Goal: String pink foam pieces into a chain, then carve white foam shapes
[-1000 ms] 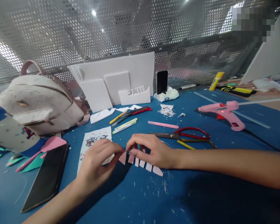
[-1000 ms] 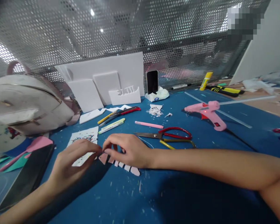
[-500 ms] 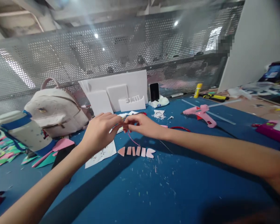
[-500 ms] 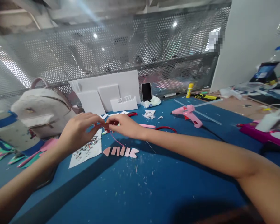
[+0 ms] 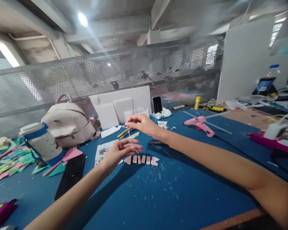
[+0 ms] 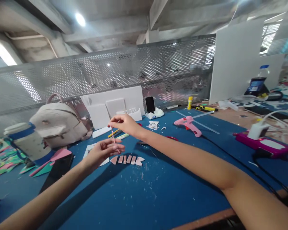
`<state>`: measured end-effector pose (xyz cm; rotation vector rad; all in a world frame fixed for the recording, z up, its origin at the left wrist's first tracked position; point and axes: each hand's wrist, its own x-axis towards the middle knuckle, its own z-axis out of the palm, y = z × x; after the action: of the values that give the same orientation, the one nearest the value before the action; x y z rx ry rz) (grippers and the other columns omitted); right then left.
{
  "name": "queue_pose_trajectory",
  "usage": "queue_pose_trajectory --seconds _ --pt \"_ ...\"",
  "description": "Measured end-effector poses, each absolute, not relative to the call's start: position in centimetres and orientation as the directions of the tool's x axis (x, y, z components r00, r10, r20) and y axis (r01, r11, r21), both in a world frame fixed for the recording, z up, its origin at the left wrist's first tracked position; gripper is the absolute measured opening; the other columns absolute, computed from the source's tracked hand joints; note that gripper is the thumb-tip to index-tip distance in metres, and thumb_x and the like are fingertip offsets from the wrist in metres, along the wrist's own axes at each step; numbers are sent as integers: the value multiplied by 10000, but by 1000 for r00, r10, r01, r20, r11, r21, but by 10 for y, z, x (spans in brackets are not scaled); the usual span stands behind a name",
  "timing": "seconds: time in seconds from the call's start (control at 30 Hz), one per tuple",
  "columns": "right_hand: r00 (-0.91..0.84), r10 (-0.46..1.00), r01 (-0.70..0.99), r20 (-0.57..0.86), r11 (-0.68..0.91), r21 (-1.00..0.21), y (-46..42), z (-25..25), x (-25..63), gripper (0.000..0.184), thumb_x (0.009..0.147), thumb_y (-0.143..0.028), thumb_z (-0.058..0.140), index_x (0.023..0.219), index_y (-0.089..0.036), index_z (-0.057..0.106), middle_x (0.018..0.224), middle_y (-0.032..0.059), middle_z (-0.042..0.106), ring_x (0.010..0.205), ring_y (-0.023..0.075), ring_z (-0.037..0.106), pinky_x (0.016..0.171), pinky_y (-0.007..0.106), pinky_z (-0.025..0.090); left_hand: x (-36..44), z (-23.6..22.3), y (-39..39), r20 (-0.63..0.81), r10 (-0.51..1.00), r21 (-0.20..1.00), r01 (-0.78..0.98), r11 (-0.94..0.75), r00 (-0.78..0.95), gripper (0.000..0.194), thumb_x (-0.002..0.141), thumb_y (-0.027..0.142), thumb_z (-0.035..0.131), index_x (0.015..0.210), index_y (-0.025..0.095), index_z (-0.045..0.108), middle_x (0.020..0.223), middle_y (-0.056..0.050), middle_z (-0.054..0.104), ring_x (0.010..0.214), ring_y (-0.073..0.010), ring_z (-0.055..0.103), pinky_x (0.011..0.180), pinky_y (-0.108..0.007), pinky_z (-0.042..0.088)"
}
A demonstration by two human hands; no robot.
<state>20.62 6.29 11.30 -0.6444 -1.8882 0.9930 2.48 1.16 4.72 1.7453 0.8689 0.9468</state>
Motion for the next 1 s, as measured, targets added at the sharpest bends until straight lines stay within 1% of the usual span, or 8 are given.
queue_pose_trajectory --seconds 0.1,0.2,0.33,0.47,0.6,0.8,0.9,1.0 --pt "-480 791 5 380 436 -900 62 87 209 143 868 -313 664 871 -186 731 861 51 717 722 148 590 610 282 438 15 27 6 130 913 975 115 -188 385 353 879 440 700 1060 139 658 1022 -164 791 910 -250 778 858 -391 612" --pt "-448 843 -19 299 325 -945 60 63 216 173 857 -354 693 910 -198 746 911 67 728 722 146 593 522 253 400 4 18 3 92 941 985 106 -133 325 375 813 449 770 1015 147 678 966 -143 803 776 -220 782 757 -351 624" --pt "-385 899 -48 206 204 -978 55 42 225 204 810 -365 752 943 -210 756 961 68 737 735 139 611 488 220 381 -6 19 -1 107 956 981 129 -147 274 363 758 425 816 965 152 696 896 -120 808 740 -211 766 667 -299 596" --pt "-345 925 -57 158 148 -987 47 34 229 244 814 -401 751 957 -203 758 971 67 737 745 128 611 512 204 395 -13 23 -5 158 956 960 189 -207 249 277 775 387 792 914 158 718 865 -102 803 757 -207 753 651 -276 570" --pt "-327 931 -38 164 160 -986 40 27 229 279 847 -453 711 929 -190 754 973 75 735 750 130 609 531 213 405 -19 23 -4 224 945 926 250 -283 240 213 785 367 758 848 165 729 783 -74 782 656 -183 717 616 -271 548" --pt "-306 925 37 227 250 -968 41 16 234 285 845 -430 705 913 -156 745 887 73 739 735 144 608 529 229 382 -27 19 -1 282 942 887 325 -328 182 195 790 363 746 751 173 735 681 -39 734 598 -158 659 593 -252 520" --pt "-302 917 75 261 296 -952 43 14 236 269 855 -412 693 904 -153 745 878 76 744 747 155 620 556 242 412 -32 15 2 311 943 879 342 -333 118 201 791 370 746 790 170 760 665 -35 727 568 -148 624 553 -242 495" --pt "-307 902 103 302 347 -932 44 13 236 245 866 -398 676 894 -163 742 862 68 747 767 168 642 633 271 473 -37 12 5 333 940 872 355 -337 75 201 780 361 753 834 172 789 721 -51 756 567 -145 613 550 -248 502"
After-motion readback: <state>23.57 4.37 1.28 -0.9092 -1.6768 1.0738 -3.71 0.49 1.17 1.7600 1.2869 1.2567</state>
